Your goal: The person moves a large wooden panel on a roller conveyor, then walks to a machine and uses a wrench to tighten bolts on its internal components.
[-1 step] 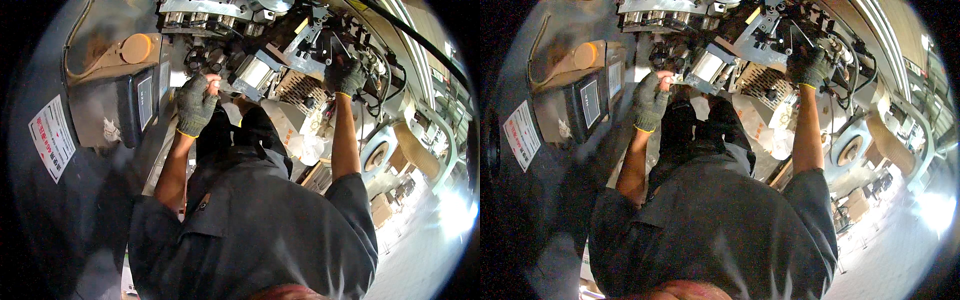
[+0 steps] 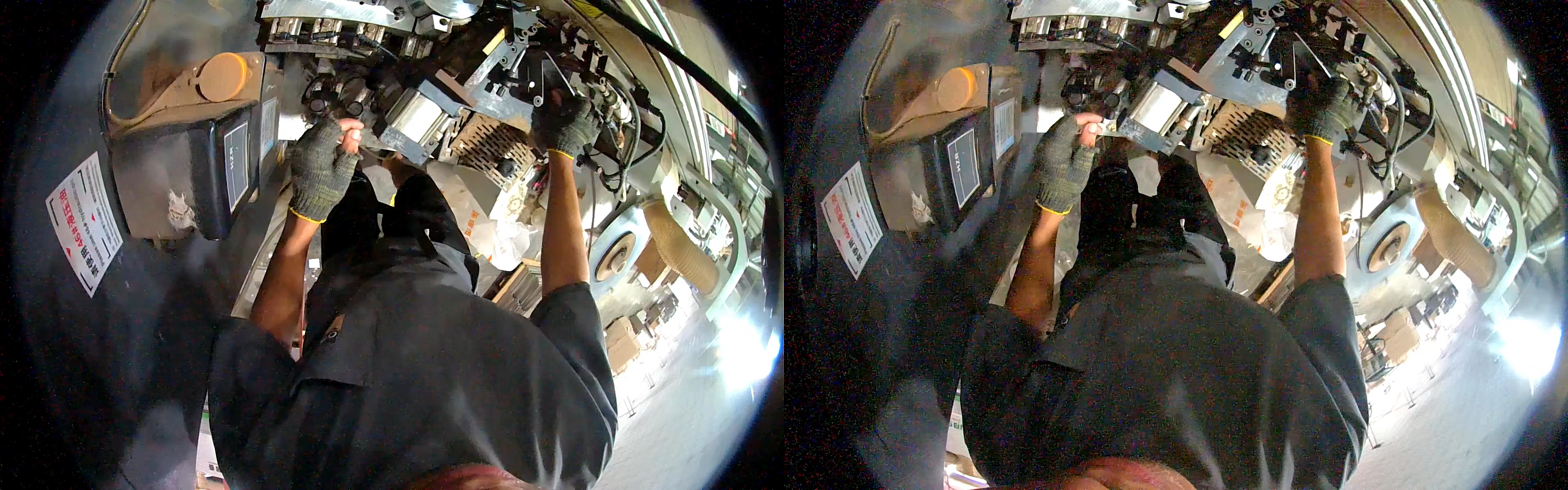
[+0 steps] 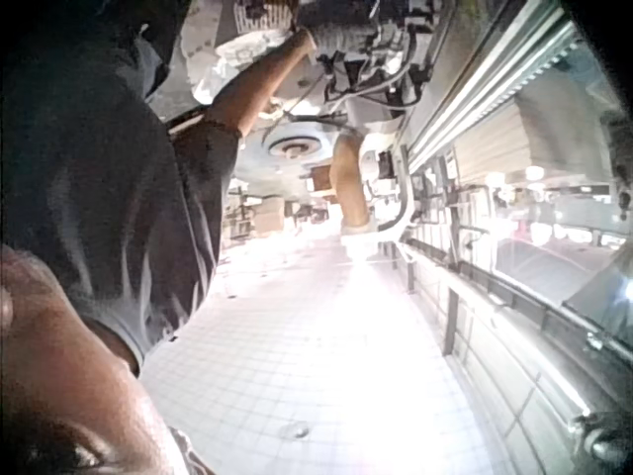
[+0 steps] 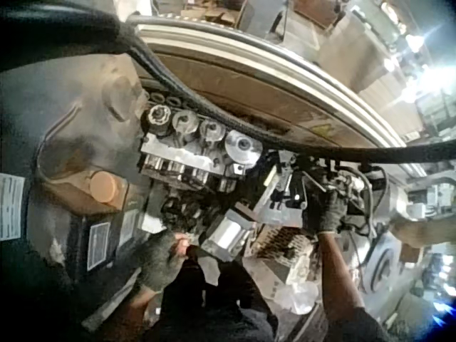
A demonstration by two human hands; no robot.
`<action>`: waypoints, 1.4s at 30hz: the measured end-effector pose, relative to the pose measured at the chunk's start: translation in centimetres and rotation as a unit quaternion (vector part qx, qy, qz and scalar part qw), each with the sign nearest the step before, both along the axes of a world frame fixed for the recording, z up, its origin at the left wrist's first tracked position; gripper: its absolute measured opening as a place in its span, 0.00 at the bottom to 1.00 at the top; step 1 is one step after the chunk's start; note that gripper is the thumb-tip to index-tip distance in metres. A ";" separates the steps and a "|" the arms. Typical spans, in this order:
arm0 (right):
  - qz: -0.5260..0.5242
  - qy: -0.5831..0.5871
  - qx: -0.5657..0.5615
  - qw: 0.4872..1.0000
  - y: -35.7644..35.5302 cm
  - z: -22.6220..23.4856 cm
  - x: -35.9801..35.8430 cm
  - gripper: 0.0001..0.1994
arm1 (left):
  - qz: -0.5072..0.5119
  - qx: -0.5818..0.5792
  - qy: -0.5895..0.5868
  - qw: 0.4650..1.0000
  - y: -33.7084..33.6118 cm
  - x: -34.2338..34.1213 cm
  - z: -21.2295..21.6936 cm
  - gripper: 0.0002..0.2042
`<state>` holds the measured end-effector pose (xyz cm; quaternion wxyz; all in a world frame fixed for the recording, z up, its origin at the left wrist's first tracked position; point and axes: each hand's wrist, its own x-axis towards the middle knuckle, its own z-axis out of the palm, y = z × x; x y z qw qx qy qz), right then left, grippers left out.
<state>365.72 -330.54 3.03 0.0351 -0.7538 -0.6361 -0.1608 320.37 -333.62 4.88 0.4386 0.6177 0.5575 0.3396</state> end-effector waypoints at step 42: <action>0.032 -0.056 0.022 0.998 -0.1 -3.6 6.1 0.26 | 0.050 0.096 0.073 0.991 3.6 9.2 -2.1 0.24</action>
